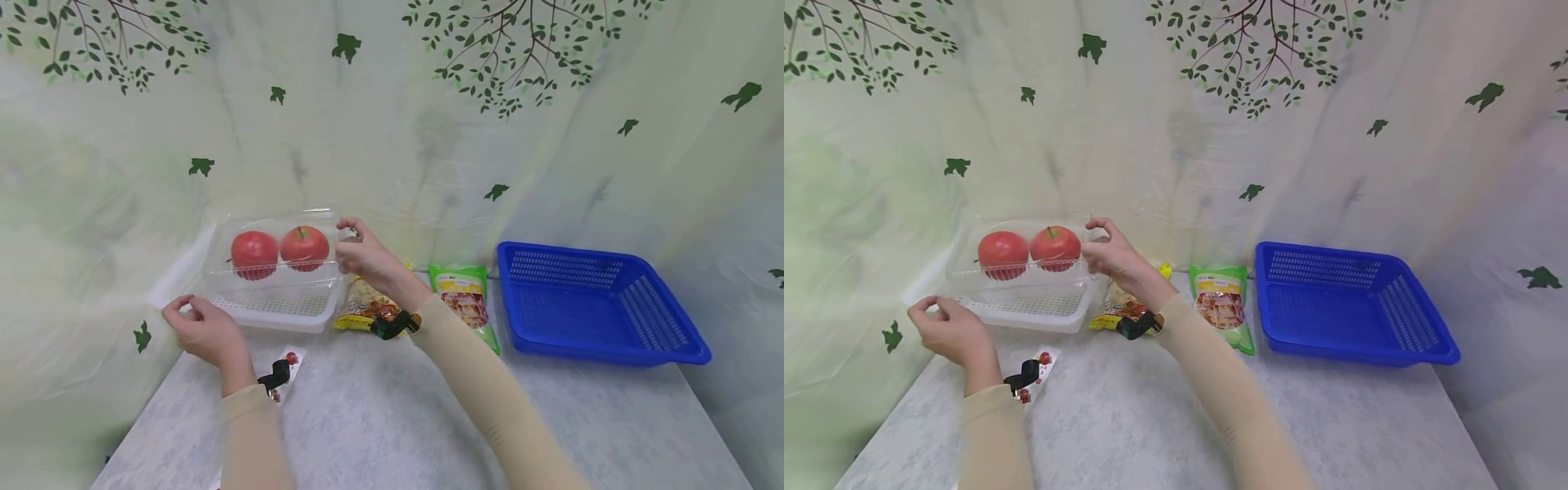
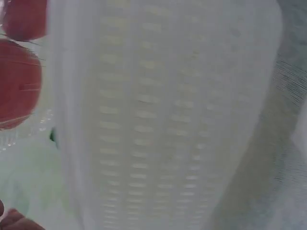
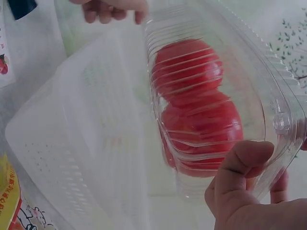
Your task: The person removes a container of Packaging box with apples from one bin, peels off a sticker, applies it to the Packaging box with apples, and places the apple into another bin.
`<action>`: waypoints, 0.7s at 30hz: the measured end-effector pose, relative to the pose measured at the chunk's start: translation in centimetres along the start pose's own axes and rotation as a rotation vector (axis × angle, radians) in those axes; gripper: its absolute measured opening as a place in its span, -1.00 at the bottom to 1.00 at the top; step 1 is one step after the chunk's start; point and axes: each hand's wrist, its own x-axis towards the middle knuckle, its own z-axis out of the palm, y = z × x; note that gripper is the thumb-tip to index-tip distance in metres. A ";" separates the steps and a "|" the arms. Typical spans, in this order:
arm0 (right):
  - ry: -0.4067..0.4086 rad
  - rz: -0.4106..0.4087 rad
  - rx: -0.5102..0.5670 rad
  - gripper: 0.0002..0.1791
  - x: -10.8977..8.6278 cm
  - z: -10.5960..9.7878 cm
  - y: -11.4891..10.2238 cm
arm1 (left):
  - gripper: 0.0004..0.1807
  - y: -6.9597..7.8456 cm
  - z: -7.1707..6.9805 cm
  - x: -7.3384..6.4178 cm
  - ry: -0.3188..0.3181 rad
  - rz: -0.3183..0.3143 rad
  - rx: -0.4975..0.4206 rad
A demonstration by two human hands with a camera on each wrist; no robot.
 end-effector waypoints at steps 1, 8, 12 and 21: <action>0.000 -0.001 0.004 -0.42 -0.3 -0.2 -0.1 | -0.85 0.6 -0.2 0.0 -0.045 0.013 -0.083; -0.020 -0.036 -0.007 -0.43 -2.7 -1.6 -1.1 | -0.70 4.8 -2.0 -0.5 -0.393 -0.100 -0.411; -0.018 -0.047 -0.020 -0.46 -4.4 -2.8 -1.6 | -0.60 6.3 -2.7 -1.1 -0.537 -0.112 -0.321; 0.005 -0.039 -0.122 -0.49 -8.5 -6.3 -2.4 | -0.41 7.7 -3.3 -2.5 -1.102 0.081 -0.103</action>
